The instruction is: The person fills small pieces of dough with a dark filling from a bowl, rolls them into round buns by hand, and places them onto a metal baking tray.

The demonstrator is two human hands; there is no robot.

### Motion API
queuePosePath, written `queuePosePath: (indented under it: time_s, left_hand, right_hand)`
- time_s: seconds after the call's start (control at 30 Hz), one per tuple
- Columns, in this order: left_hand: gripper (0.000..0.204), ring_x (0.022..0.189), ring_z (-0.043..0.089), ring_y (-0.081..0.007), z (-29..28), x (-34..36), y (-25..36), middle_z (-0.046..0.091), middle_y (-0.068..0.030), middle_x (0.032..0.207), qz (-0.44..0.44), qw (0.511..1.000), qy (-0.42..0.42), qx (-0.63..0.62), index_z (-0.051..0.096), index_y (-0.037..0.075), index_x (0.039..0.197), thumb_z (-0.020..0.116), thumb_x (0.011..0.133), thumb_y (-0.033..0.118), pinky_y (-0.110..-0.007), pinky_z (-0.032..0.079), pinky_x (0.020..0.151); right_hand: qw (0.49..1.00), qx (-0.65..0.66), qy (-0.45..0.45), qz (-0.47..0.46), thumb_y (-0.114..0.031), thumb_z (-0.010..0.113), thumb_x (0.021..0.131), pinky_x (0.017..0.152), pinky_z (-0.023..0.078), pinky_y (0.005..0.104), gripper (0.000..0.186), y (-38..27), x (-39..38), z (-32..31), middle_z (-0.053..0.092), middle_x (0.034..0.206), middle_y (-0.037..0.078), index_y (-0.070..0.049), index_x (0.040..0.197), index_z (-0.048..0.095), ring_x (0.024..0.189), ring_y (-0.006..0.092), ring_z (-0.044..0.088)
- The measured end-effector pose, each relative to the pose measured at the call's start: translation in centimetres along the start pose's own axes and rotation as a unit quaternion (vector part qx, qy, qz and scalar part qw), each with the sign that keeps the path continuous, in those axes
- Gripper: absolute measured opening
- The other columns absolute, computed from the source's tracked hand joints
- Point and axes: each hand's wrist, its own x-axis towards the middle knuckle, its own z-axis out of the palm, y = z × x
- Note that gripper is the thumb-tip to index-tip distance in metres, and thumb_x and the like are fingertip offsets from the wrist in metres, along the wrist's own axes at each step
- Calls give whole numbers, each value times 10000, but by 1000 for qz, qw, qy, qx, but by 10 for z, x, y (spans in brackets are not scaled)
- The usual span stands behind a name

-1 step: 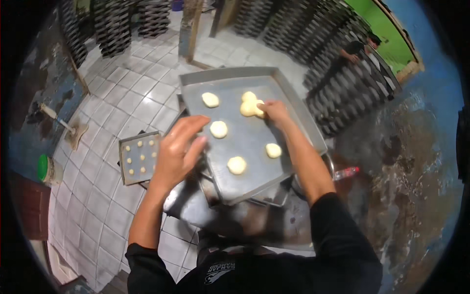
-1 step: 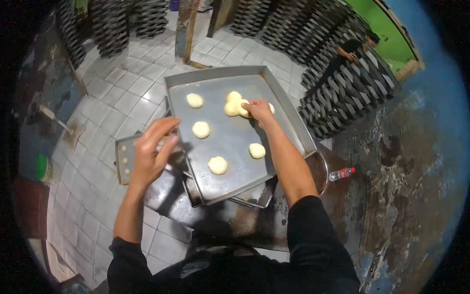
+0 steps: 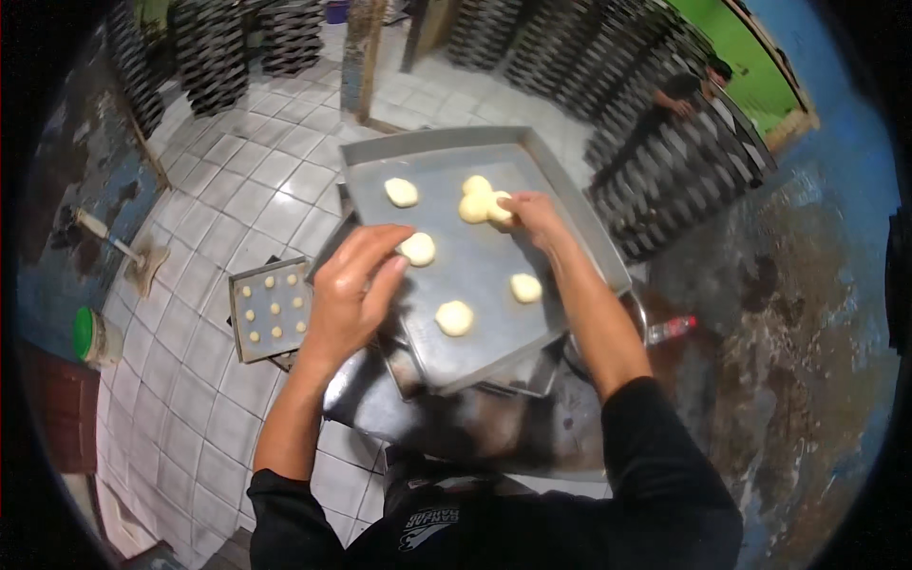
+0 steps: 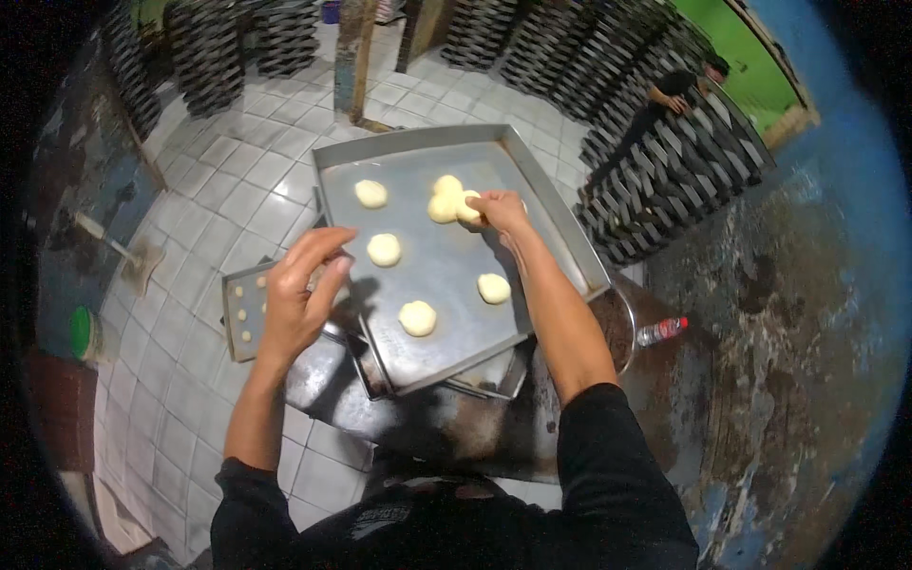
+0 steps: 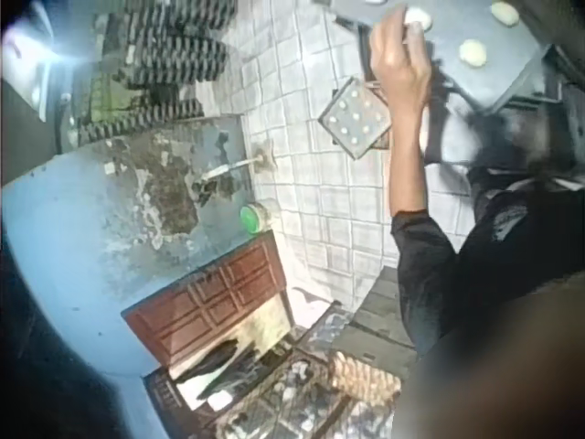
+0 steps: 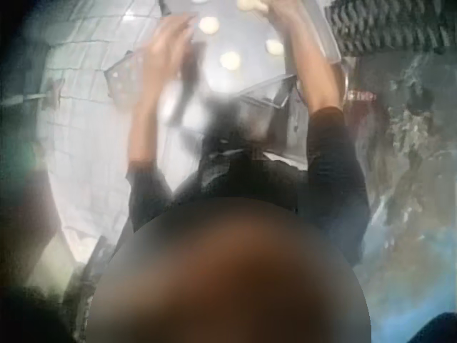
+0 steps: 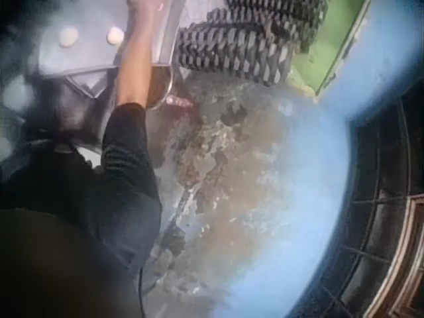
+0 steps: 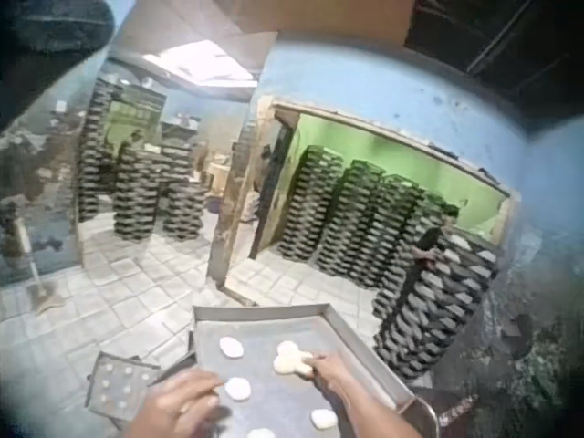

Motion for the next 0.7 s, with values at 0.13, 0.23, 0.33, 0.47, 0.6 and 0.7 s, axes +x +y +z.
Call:
queuePosePath:
  time_s: [0.13, 0.23, 0.33, 0.47, 0.6, 0.7]
  left_hand:
    - [218, 966, 704, -188, 63, -26, 42, 680, -128, 1138, -135, 976, 0, -170, 683, -39, 1179, 592, 1004, 52, -303, 561, 842]
    - [334, 1155, 630, -191, 151, -55, 94, 645, -114, 1188, -153, 947, 99, -263, 545, -70, 1332, 545, 1048, 106, -316, 526, 959]
    - [335, 1018, 626, -160, 216, -84, 135, 643, -96, 1111, -332, 775, -5, -538, 578, -39, 1242, 471, 1100, 244, -327, 525, 915]
    - [331, 801, 514, -73, 291, -147, 180, 587, -8, 857, -286, 857, -2, -429, 591, 33, 932, 471, 1106, 288, -258, 450, 715]
    - [327, 788, 510, -83, 364, -219, 216, 573, -18, 836, -336, 859, -73, -379, 607, 22, 954, 478, 1097, 287, -277, 454, 707]
    - [378, 810, 551, -95, 392, -242, 253, 624, -38, 884, -378, 836, -125, -378, 636, 16, 955, 485, 1095, 333, -283, 456, 680]
  right_hand:
    - [993, 71, 60, -73, -153, 760, 894, 697, 541, 294, 225, -38, -143, -44, 742, 898, 106, 17, 1038, 731, 748, 135, 681]
    - [956, -31, 103, -274, -165, 784, 885, 684, 537, 310, 270, -24, -255, -53, 707, 915, 116, 24, 1058, 697, 766, 154, 662]
    - [909, -178, 134, -351, -160, 796, 854, 709, 541, 325, 345, 8, -340, -69, 660, 985, 141, 13, 1127, 678, 827, 234, 672]
    - [911, -135, 171, -350, -104, 766, 857, 753, 534, 354, 343, 90, -413, -105, 665, 1011, 177, 19, 1162, 671, 853, 316, 678]
    - [952, 214, 180, -122, -133, 704, 961, 838, 542, 319, 276, 194, -469, -130, 704, 1074, 100, 40, 1174, 678, 910, 187, 675]
    - [921, 368, 113, -69, -99, 678, 983, 856, 530, 272, 270, 231, -516, -152, 709, 1087, 96, 55, 1204, 661, 939, 140, 668]
